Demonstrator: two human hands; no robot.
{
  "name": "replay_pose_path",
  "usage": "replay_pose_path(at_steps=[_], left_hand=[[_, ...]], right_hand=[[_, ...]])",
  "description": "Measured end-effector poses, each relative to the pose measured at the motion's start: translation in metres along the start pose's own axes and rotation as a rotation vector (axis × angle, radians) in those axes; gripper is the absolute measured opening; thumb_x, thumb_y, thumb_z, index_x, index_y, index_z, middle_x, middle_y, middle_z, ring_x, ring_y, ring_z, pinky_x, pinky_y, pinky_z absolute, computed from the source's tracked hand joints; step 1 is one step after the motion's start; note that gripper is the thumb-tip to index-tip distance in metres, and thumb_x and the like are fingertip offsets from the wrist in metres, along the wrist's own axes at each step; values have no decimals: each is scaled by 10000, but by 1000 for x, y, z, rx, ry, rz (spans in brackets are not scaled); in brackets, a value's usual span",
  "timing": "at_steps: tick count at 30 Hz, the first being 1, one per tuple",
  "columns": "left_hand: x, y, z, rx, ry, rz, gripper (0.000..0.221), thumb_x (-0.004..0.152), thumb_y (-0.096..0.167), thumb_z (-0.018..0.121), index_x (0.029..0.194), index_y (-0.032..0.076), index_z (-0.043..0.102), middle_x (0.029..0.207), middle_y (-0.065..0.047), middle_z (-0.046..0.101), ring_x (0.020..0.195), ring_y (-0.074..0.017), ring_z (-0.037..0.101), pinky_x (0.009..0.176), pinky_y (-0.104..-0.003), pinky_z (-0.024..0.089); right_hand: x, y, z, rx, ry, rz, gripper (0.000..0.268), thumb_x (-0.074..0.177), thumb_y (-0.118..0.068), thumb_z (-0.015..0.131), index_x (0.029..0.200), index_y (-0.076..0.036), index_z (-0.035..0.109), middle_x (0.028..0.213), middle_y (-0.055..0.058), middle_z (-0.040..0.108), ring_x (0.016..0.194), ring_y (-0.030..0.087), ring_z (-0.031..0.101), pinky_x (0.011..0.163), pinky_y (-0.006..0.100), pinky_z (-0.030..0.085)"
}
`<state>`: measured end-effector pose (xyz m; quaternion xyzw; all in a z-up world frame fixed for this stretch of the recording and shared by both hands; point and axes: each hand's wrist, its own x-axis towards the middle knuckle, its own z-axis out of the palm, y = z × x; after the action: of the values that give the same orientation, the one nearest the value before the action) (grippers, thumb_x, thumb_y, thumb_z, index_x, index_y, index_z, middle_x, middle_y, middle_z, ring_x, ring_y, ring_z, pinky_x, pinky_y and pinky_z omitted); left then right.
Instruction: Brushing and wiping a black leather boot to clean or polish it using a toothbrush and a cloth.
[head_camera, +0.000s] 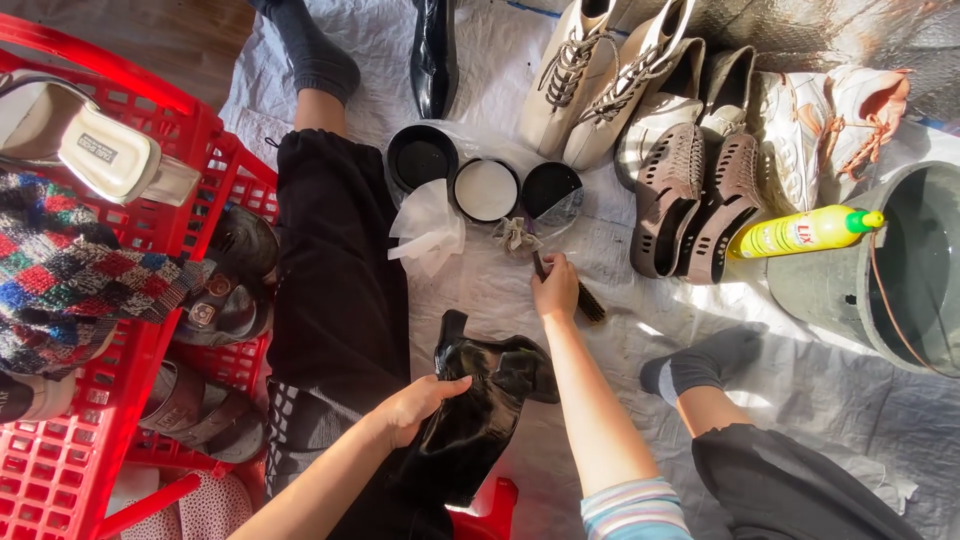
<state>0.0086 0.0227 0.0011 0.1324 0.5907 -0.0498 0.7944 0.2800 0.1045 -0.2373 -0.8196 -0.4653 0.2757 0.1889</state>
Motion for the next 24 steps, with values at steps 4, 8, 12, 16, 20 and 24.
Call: replay_pose_path(at_steps=[4, 8, 12, 16, 20, 24], left_hand=[[88, -22, -30, -189, -35, 57, 596, 957, 272, 868, 1377, -95, 659, 1113, -345, 781, 1005, -449, 787, 840, -618, 637], [84, -7, -37, -29, -18, 116, 693, 934, 294, 883, 1436, -94, 603, 1142, -346, 770, 1021, -439, 781, 794, -602, 643], [8, 22, -18, 235, 63, 154, 1086, 840, 520, 931, 1593, -68, 415, 1639, -346, 401, 1555, -442, 387, 1194, -632, 376], [11, 22, -22, -1, -33, 258, 326, 906, 208, 886, 1032, -85, 818, 858, -252, 803, 744, -351, 803, 641, -479, 662], [20, 21, -42, -7, -17, 419, 238, 902, 141, 870, 976, -77, 813, 809, -227, 796, 705, -333, 790, 611, -478, 663], [-1, 20, -39, 414, 114, 530, 529, 1028, 265, 688, 1536, 134, 628, 1292, -229, 768, 1211, -359, 711, 973, -527, 599]], right_hand=[[7, 14, 13, -84, -47, -9, 390, 850, -97, 799, 1194, -126, 617, 1044, 64, 621, 1079, 347, 719, 942, 455, 607], [5, 18, 9, -4, -35, 19, 331, 800, -92, 758, 1091, -106, 600, 1014, 98, 606, 1064, 403, 716, 938, 489, 603], [-16, 5, -18, 87, -12, 157, 243, 846, -128, 685, 1059, -111, 568, 994, 164, 717, 1077, 438, 737, 950, 507, 589], [-33, -11, -53, 127, 10, 258, 292, 858, -263, 709, 1114, -149, 625, 998, 101, 781, 1082, 380, 754, 927, 497, 600], [-39, -21, -77, 208, 77, 354, 300, 866, -382, 704, 1114, -213, 716, 997, 47, 798, 1080, 327, 753, 913, 470, 586], [-33, -6, -87, 433, 114, 268, 351, 962, -493, 767, 1072, -160, 758, 695, 36, 679, 594, 159, 662, 522, 287, 519]])
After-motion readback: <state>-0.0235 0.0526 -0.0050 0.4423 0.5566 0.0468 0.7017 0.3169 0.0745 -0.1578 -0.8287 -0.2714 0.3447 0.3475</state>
